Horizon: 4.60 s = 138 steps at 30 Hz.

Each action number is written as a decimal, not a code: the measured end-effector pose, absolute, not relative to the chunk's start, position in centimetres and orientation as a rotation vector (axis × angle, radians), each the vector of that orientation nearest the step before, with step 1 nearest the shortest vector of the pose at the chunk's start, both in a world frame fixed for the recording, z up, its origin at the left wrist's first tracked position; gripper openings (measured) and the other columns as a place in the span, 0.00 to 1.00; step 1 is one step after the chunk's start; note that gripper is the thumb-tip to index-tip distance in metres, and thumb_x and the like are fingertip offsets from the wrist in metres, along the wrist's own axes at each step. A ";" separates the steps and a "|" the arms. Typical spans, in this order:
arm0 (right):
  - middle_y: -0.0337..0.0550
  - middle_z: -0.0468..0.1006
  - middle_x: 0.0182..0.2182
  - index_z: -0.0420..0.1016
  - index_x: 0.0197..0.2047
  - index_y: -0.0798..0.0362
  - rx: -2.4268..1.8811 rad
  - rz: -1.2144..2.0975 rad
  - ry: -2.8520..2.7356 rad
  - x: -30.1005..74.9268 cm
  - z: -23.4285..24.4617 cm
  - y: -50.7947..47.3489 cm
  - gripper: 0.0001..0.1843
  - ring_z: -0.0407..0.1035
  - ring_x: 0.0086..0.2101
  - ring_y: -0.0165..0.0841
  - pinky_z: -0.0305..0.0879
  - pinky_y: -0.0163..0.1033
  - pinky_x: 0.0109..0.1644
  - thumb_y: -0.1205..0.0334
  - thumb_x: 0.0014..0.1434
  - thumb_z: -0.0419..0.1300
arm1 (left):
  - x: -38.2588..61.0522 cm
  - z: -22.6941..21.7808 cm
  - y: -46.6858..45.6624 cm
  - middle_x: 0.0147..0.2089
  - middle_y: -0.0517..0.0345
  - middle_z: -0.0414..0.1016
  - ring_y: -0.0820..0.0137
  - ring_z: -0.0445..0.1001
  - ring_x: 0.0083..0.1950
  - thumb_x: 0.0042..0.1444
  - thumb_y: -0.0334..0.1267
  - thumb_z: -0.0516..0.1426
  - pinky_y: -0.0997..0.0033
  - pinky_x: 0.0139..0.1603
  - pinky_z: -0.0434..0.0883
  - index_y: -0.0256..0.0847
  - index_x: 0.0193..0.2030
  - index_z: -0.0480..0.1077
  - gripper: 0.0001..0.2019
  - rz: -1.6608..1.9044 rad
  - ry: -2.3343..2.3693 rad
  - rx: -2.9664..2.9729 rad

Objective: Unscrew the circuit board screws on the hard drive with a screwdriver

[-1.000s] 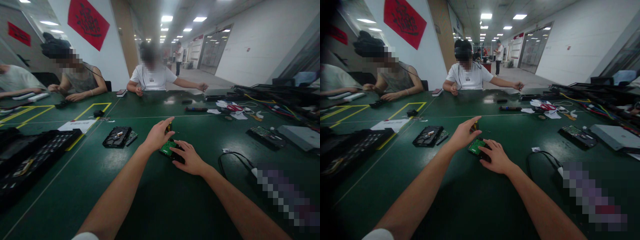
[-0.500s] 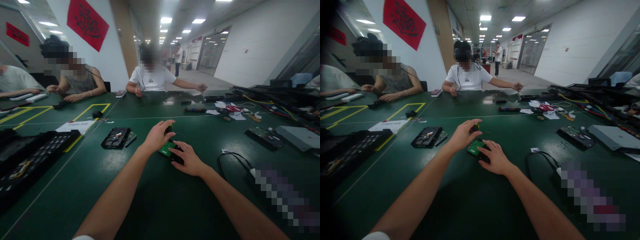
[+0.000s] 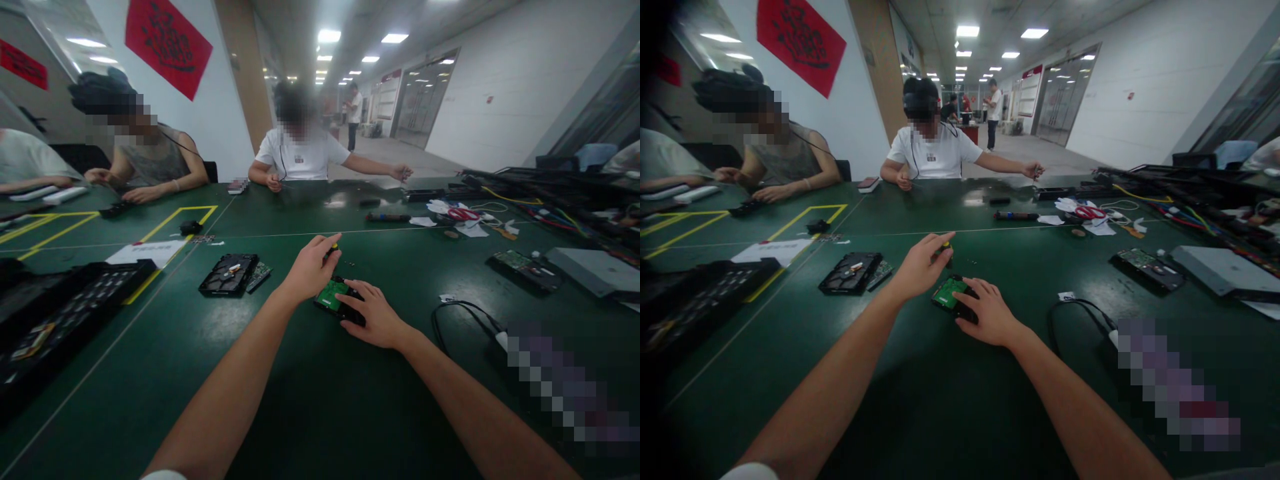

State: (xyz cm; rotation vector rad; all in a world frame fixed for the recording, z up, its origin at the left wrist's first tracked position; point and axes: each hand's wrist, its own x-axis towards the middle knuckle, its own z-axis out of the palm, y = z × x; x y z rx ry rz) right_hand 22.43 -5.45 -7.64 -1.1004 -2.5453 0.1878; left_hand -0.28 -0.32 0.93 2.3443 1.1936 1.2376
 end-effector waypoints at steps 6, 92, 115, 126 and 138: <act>0.53 0.59 0.75 0.69 0.73 0.41 -1.101 0.170 -2.549 22.5 -7.8 -5.4 0.34 0.53 0.72 0.58 0.52 0.69 0.72 0.46 0.66 0.65 | -0.3 1.1 -0.4 0.44 0.55 0.74 0.67 0.75 0.40 0.66 0.43 0.64 0.66 0.43 0.73 0.43 0.48 0.77 0.09 1.202 1.270 2.310; 0.53 0.60 0.74 0.68 0.73 0.39 -1.087 0.183 -2.530 22.6 -7.9 -5.3 0.34 0.53 0.72 0.58 0.54 0.70 0.70 0.46 0.66 0.64 | -0.4 1.6 -0.6 0.33 0.58 0.76 0.68 0.75 0.35 0.61 0.55 0.66 0.73 0.29 0.73 0.42 0.36 0.73 0.18 1.284 1.242 1.920; 0.54 0.59 0.74 0.67 0.73 0.41 -1.105 0.163 -2.544 22.6 -8.1 -5.2 0.35 0.54 0.72 0.56 0.54 0.68 0.71 0.47 0.65 0.66 | -0.1 1.0 -0.2 0.45 0.51 0.80 0.68 0.78 0.40 0.62 0.45 0.66 0.73 0.30 0.79 0.38 0.45 0.75 0.13 1.231 0.961 1.763; 0.53 0.59 0.74 0.67 0.73 0.41 -1.097 0.161 -2.538 22.6 -8.1 -5.3 0.34 0.53 0.72 0.56 0.53 0.68 0.72 0.47 0.66 0.65 | 0.0 0.4 0.2 0.41 0.55 0.78 0.71 0.77 0.36 0.66 0.47 0.62 0.71 0.37 0.79 0.40 0.49 0.77 0.13 1.177 0.866 1.799; 0.54 0.60 0.74 0.68 0.73 0.41 -1.082 0.176 -2.532 22.5 -7.9 -5.3 0.34 0.54 0.72 0.56 0.54 0.68 0.71 0.48 0.66 0.65 | -0.1 0.8 0.2 0.44 0.52 0.79 0.68 0.77 0.42 0.67 0.48 0.60 0.69 0.37 0.80 0.38 0.46 0.79 0.14 1.237 0.947 1.685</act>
